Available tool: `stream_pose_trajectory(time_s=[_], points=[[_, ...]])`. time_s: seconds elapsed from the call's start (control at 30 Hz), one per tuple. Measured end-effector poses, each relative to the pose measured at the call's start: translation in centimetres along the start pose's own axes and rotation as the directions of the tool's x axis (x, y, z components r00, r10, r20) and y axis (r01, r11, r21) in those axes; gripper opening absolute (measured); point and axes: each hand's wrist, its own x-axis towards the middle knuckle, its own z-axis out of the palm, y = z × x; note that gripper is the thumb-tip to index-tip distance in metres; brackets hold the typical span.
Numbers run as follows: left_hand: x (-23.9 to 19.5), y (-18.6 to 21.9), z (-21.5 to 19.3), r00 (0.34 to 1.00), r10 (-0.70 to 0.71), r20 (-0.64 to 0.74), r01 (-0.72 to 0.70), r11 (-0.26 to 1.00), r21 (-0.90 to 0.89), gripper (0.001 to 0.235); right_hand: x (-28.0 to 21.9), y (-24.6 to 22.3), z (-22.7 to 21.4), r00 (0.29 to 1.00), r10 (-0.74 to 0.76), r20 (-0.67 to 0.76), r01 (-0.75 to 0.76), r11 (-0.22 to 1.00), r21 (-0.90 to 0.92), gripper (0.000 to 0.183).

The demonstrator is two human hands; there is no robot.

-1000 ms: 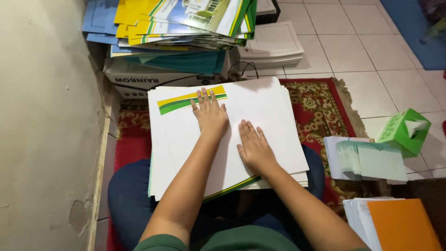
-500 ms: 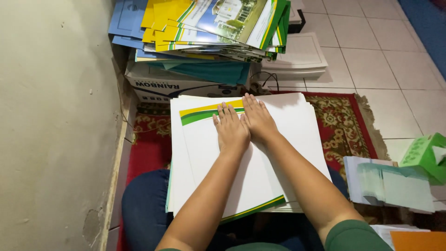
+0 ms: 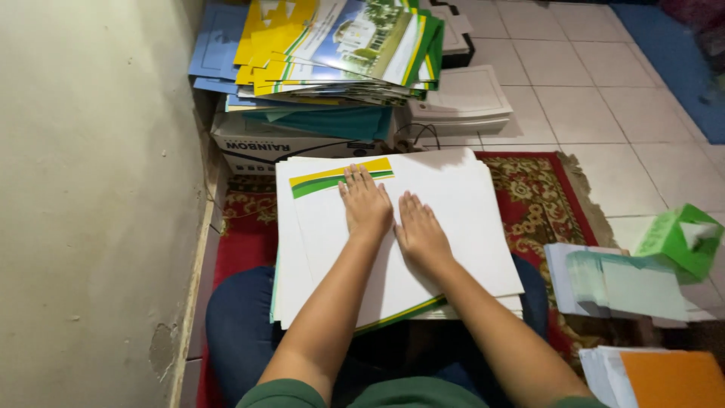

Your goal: Folding printed sheets of paper into brochures by hand and smoothing the creases.

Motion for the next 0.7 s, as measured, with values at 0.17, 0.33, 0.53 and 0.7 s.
stream_pose_trajectory(time_s=[0.17, 0.33, 0.53, 0.7], points=[[-0.5, 0.0, 0.3, 0.98, 0.125, -0.153, -0.12, 0.992, 0.046, 0.062, -6.0, -0.4, -0.8, 1.0, -0.003, 0.017, 0.004, 0.999, -0.051, 0.063], [0.0, 1.4, -2.8, 0.888, 0.373, 0.269, -0.397, 0.917, 0.04, 0.056, -6.2, 0.1, -0.1, 0.999, -0.025, -0.021, 0.023, 0.998, -0.06, 0.063], [1.0, 1.1, -2.6, 0.887, 0.353, 0.297, -0.369, 0.929, -0.002, 0.062, -6.3, 0.2, -1.0, 0.996, -0.059, -0.066, 0.062, 0.997, 0.039, 0.066], [0.2, 1.4, -3.5, 0.885, 0.328, 0.331, -0.353, 0.935, 0.018, 0.06, -6.1, 0.5, -0.6, 0.992, -0.102, -0.075, 0.111, 0.987, 0.119, 0.066]])
